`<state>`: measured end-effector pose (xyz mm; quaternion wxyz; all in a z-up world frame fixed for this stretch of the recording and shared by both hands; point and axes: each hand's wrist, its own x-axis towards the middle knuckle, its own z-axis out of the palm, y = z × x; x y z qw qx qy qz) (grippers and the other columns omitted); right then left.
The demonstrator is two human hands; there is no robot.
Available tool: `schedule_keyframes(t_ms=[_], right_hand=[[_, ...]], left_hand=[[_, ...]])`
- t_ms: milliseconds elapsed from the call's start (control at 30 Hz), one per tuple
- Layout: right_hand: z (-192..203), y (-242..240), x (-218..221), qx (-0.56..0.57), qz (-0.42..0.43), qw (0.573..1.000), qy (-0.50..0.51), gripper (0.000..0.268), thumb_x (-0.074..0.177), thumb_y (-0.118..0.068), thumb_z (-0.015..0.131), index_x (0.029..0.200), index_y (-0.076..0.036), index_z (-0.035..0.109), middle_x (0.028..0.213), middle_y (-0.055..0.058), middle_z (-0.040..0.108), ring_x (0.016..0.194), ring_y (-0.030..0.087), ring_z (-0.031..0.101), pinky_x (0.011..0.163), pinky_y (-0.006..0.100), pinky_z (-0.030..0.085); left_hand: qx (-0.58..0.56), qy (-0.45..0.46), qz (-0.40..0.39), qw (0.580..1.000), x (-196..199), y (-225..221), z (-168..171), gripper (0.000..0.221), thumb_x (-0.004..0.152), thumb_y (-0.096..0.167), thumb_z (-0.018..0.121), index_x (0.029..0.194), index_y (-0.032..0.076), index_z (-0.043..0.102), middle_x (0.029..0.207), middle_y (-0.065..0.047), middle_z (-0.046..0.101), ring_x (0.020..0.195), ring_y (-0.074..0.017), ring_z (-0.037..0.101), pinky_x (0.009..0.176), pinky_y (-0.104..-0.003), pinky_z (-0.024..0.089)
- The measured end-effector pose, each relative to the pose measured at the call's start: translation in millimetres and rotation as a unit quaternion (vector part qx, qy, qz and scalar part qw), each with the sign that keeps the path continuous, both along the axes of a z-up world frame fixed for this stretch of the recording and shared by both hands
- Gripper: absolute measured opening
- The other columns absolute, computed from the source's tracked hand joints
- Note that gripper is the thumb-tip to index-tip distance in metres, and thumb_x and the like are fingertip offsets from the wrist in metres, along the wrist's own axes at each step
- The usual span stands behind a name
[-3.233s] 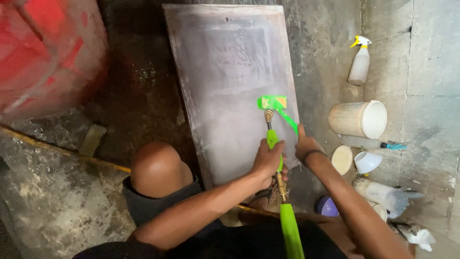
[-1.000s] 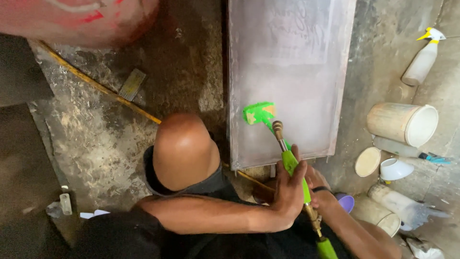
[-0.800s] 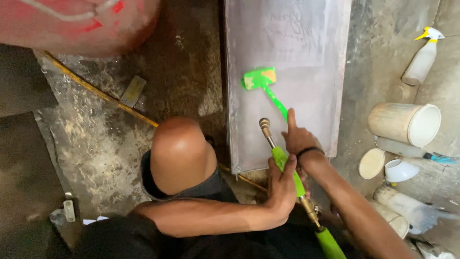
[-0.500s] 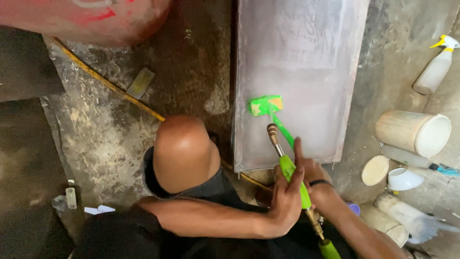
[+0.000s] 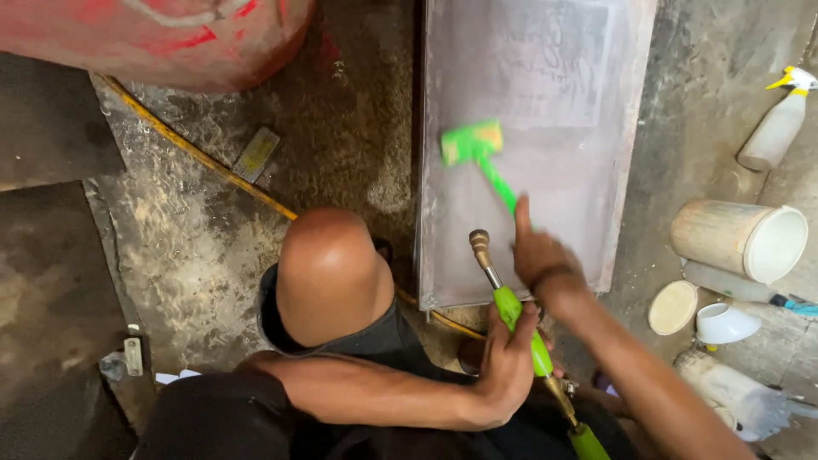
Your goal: Washing and scrubbing screen printing frames to remove ink or emulsion residues.
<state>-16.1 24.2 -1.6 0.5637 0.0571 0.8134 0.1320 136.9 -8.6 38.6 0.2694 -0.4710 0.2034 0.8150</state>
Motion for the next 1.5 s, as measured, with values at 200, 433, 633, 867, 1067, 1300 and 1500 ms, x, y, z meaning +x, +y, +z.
schedule_keyframes(t_ms=[200,433,633,867,1067,1300,1500], right_hand=[[23,-9,2,-0.017,0.004,0.999,0.034,0.083,0.107,-0.024,0.042,0.166,-0.028,-0.016,0.121,0.033,0.065,0.11,0.048,0.066,0.094,0.055,0.05],[2,37,15,0.019,0.01,1.0,-0.02,0.086,0.102,-0.022,0.042,0.167,-0.026,-0.014,0.122,0.033,0.066,0.115,0.049,0.067,0.098,0.058,0.05],[-89,0,-149,-0.053,0.014,0.979,0.196,0.08,0.097,-0.004,0.034,0.166,-0.021,-0.004,0.127,0.031,0.062,0.113,0.048,0.065,0.095,0.057,0.049],[-29,27,-72,-0.015,-0.063,0.994,0.089,0.08,0.101,-0.022,0.03,0.166,-0.033,-0.016,0.141,0.035,0.052,0.122,0.049,0.06,0.102,0.055,0.047],[-36,127,19,0.02,-0.061,0.996,0.065,0.093,0.098,-0.03,0.053,0.167,-0.027,-0.009,0.118,0.034,0.067,0.111,0.05,0.067,0.092,0.054,0.052],[-118,61,-175,-0.028,-0.063,0.975,0.21,0.086,0.097,-0.008,0.042,0.167,-0.027,-0.005,0.131,0.03,0.061,0.117,0.047,0.064,0.097,0.058,0.049],[-99,78,-130,-0.04,-0.062,0.978,0.196,0.09,0.096,-0.008,0.043,0.166,-0.026,-0.012,0.136,0.032,0.057,0.12,0.048,0.062,0.1,0.057,0.048]], left_hand=[[0.001,-0.002,0.006,1.0,-8,-9,3,0.034,0.106,0.04,0.053,0.118,0.009,0.043,0.075,-0.013,0.06,0.047,-0.0251,0.061,0.048,-0.033,0.06],[-0.001,-0.022,-0.031,0.999,-11,-10,-2,0.044,0.103,0.05,0.053,0.123,0.013,0.041,0.073,-0.01,0.056,0.05,-0.0201,0.059,0.046,-0.033,0.06],[-0.016,0.051,-0.016,0.998,-36,-13,-19,0.036,0.105,0.047,0.051,0.114,0.013,0.039,0.072,-0.011,0.055,0.046,-0.023,0.053,0.042,-0.036,0.055],[-0.016,0.098,-0.073,0.992,-50,-11,-26,0.041,0.106,0.051,0.048,0.114,0.013,0.035,0.074,-0.011,0.054,0.046,-0.0227,0.055,0.04,-0.034,0.053],[0.02,0.124,-0.098,0.987,-54,-4,-19,0.037,0.109,0.046,0.049,0.116,0.012,0.036,0.074,-0.01,0.054,0.042,-0.0217,0.054,0.041,-0.034,0.054],[-0.011,0.176,-0.098,0.979,-73,-1,-25,0.036,0.108,0.042,0.053,0.109,0.011,0.034,0.074,-0.011,0.056,0.041,-0.0268,0.056,0.04,-0.036,0.052],[-0.012,0.176,-0.154,0.972,-96,-20,-19,0.033,0.109,0.042,0.047,0.115,0.012,0.032,0.083,-0.008,0.059,0.046,-0.0222,0.062,0.045,-0.035,0.05]])
